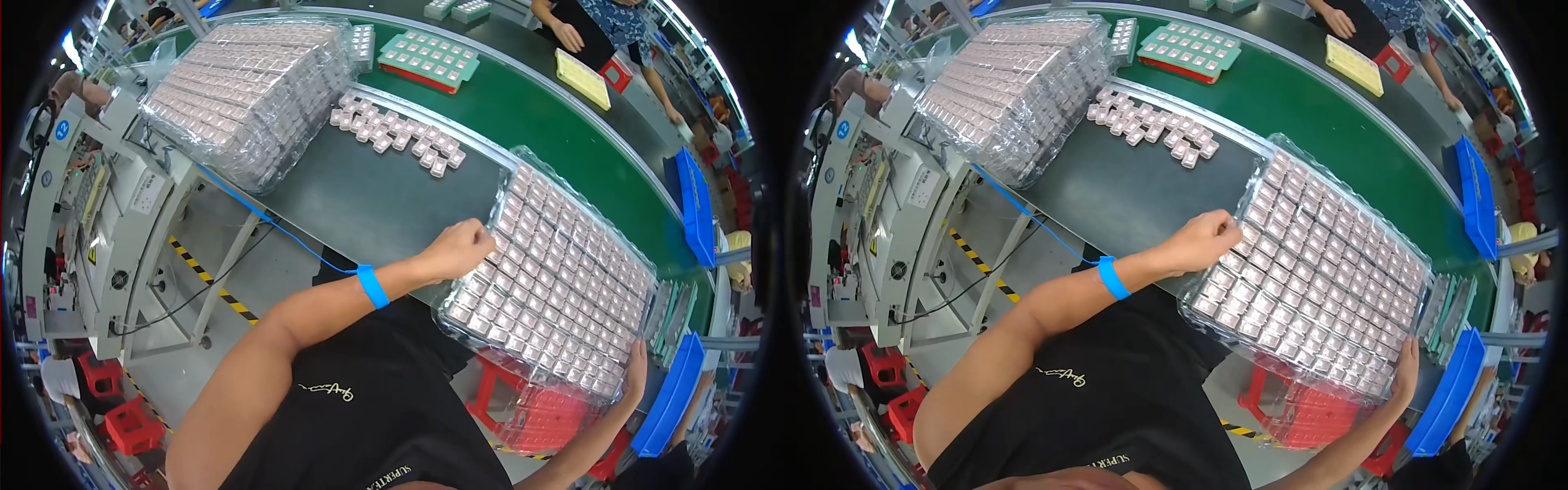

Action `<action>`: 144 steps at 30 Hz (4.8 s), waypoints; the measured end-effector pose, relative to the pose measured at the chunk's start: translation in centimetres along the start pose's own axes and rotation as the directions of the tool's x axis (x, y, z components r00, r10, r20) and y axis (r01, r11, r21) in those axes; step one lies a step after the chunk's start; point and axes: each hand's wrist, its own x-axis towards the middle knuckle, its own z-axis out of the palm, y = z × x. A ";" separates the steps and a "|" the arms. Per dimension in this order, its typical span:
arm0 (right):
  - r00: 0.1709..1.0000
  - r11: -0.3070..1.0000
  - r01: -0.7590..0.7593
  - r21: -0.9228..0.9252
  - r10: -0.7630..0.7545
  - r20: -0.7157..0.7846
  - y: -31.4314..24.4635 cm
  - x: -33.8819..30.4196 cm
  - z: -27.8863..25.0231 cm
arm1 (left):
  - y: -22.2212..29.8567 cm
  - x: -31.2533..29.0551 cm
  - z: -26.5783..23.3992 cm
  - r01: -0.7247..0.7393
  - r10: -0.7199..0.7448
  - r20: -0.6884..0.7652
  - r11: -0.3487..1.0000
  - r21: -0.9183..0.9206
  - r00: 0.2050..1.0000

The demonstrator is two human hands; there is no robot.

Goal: Placing small electronic components into plastic trays and onto carrier strips on an assembly line.

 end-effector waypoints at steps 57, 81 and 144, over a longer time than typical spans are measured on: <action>0.691 0.653 0.278 0.704 -0.645 0.326 -17.6 -4.3 13.6 | 12.7 -11.9 -16.1 -0.043 0.109 -0.461 0.988 0.150 0.880; 0.584 0.728 0.016 0.685 -0.563 0.585 -9.5 -6.9 13.9 | 14.0 -2.9 -19.9 0.246 0.338 -0.404 0.424 0.872 0.850; 0.847 0.834 0.482 0.270 -0.364 -0.388 12.1 -2.6 0.7 | -22.2 12.0 -19.5 -0.332 0.338 -0.218 0.941 0.067 0.916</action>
